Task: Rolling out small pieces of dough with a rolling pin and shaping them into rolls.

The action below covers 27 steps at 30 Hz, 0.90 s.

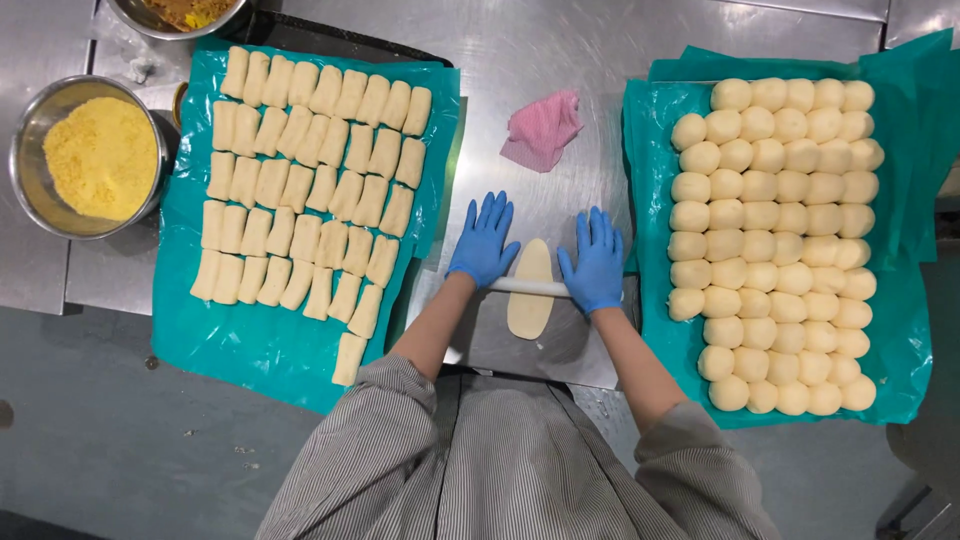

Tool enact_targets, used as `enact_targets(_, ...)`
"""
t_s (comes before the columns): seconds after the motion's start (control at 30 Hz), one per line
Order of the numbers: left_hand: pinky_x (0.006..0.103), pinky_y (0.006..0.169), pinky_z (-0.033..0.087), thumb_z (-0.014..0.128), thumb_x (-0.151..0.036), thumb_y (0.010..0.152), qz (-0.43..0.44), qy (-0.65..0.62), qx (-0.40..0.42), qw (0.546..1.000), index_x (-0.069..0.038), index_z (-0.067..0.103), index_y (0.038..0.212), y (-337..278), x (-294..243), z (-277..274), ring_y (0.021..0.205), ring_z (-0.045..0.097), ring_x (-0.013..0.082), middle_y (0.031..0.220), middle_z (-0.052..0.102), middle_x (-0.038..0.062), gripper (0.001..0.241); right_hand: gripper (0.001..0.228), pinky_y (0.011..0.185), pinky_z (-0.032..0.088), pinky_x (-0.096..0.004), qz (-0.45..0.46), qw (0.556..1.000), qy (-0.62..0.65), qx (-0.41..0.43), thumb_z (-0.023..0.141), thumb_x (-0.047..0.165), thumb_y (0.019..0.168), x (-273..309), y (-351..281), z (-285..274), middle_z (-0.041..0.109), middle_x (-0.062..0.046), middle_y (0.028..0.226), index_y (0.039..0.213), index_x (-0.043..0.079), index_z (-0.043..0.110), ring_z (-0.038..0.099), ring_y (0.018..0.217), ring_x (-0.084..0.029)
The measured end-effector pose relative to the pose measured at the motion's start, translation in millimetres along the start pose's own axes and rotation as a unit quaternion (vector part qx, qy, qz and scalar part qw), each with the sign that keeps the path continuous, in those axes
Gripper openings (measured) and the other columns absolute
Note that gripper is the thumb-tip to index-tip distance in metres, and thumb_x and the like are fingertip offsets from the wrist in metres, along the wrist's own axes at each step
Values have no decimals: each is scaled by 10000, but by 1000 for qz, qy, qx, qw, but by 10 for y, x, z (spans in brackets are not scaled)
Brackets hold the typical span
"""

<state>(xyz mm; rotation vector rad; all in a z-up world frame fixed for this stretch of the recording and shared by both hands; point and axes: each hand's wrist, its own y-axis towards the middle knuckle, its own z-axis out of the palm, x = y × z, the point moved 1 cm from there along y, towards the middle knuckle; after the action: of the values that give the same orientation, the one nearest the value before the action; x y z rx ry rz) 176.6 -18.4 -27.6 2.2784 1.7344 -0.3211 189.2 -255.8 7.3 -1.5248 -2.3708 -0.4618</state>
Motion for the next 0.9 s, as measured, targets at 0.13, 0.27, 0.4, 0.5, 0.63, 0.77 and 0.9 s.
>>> enact_targets(0.13,561,1260,69,516,-428,971,-52,-29,89,994,75,255,1582,-412,-267,-148,1562,138,405,1672,202,240,832,800,1205,161,-598,47,997,-57,26,620,409,940,113,-434,80,342,-271,1620,1551,-42,369,268,1501,-468)
enact_targets(0.27,575,1242,77,519,-405,970,-96,-36,111,989,92,268,1550,-896,-498,-127,1542,162,411,1648,226,262,804,765,1242,147,-600,48,995,-58,67,608,420,946,255,-1011,94,369,-196,1623,1547,-3,396,258,1526,-438)
enact_targets(0.4,554,1251,141,565,-335,960,-91,-91,105,986,62,355,1532,-1417,-710,-134,1542,241,387,1642,311,234,728,632,1210,233,-573,5,998,-43,46,621,387,948,405,-1450,-25,490,-127,1559,1485,72,514,358,1492,-378)
enact_targets(0.5,533,1238,213,584,-286,977,-55,-122,102,986,-4,397,1565,-2003,-755,214,1534,283,358,1653,339,170,678,526,1137,338,-519,-64,997,-34,8,666,307,934,246,-1746,82,598,-59,1475,1421,121,592,480,1427,-304)
enact_targets(0.63,478,1288,268,571,-229,953,-12,-125,163,979,-96,459,1560,-2262,-623,382,1583,328,293,1704,379,76,632,451,1054,419,-464,-113,993,4,39,715,237,934,11,-1965,214,676,-5,1369,1372,145,655,569,1292,-252)
enact_targets(0.77,577,1242,202,555,-310,969,-21,-61,82,995,-107,465,1543,-1491,-539,47,1520,324,333,1640,398,75,615,482,1112,369,-494,-56,998,-26,-4,702,265,965,77,-1472,333,597,-39,1436,1423,136,618,492,1352,-293)
enact_targets(0.9,635,1221,123,539,-389,984,-83,-67,58,993,-63,448,1532,-808,-442,50,1522,274,381,1642,364,118,644,698,1252,134,-620,60,994,-87,36,601,407,948,88,-794,375,302,-178,1652,1527,52,442,228,1532,-457)
